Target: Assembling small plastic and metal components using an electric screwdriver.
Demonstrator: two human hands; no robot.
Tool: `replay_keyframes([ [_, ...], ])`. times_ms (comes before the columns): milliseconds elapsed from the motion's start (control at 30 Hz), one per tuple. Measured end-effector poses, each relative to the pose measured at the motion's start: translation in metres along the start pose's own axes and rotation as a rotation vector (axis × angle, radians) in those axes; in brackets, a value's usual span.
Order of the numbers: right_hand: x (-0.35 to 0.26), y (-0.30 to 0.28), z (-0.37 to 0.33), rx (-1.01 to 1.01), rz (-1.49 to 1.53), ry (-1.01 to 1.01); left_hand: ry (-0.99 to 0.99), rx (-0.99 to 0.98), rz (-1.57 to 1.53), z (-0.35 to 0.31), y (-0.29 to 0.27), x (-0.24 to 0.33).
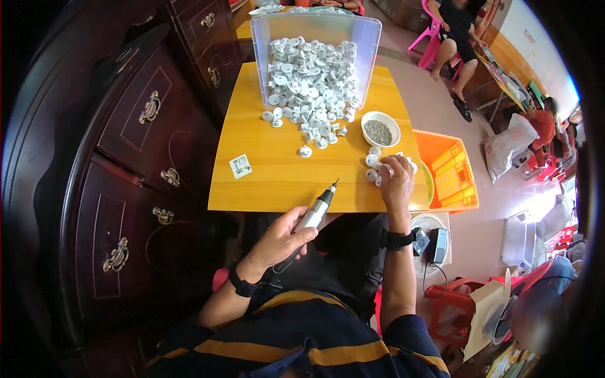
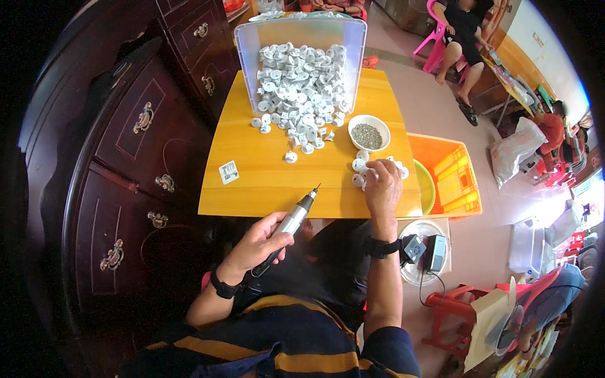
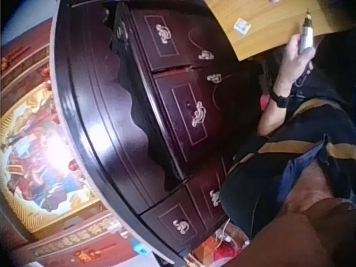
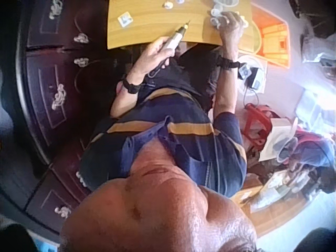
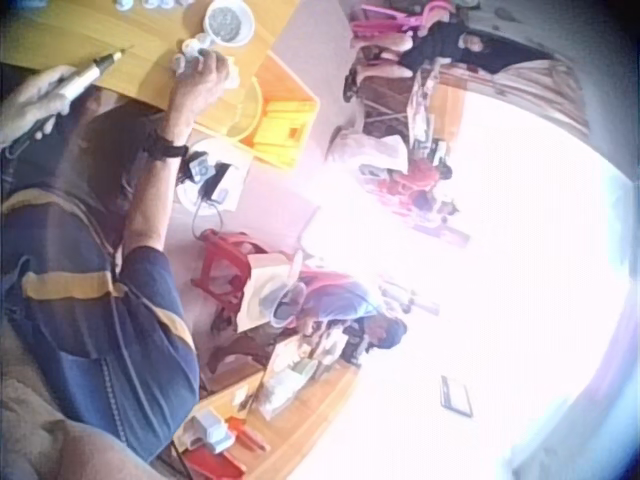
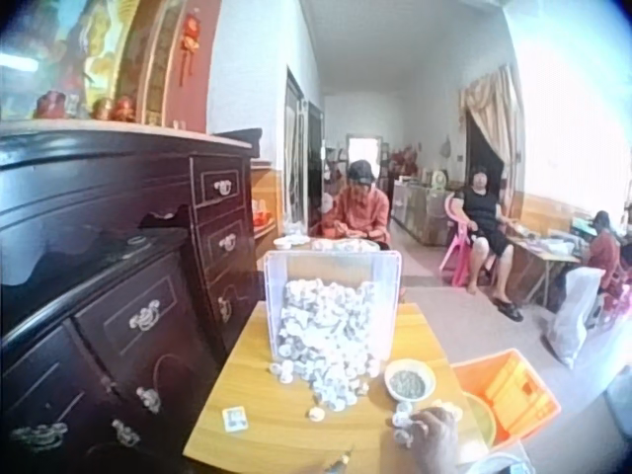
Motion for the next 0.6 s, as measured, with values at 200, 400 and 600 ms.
replay_keyframes([
  [200,0.012,-0.005,0.015,0.039,-0.040,0.045,0.049,-0.010,0.038,-0.001,-0.001,-0.007],
  [400,-0.012,-0.002,0.086,-0.078,-0.124,-0.080,0.039,0.006,0.071,-0.004,-0.008,-0.011],
  [600,0.021,0.059,0.125,-0.418,-0.448,-0.079,0.055,0.044,0.042,-0.002,-0.011,-0.015],
])
Point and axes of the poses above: each hand's wrist, its own z-axis towards the middle knuckle, its own y-axis out of the palm, x = y × z, the point moved 7 cm from there along z, towards the middle knuckle, and after that the axes turned 4 degrees about y, right-handed, at the moved point
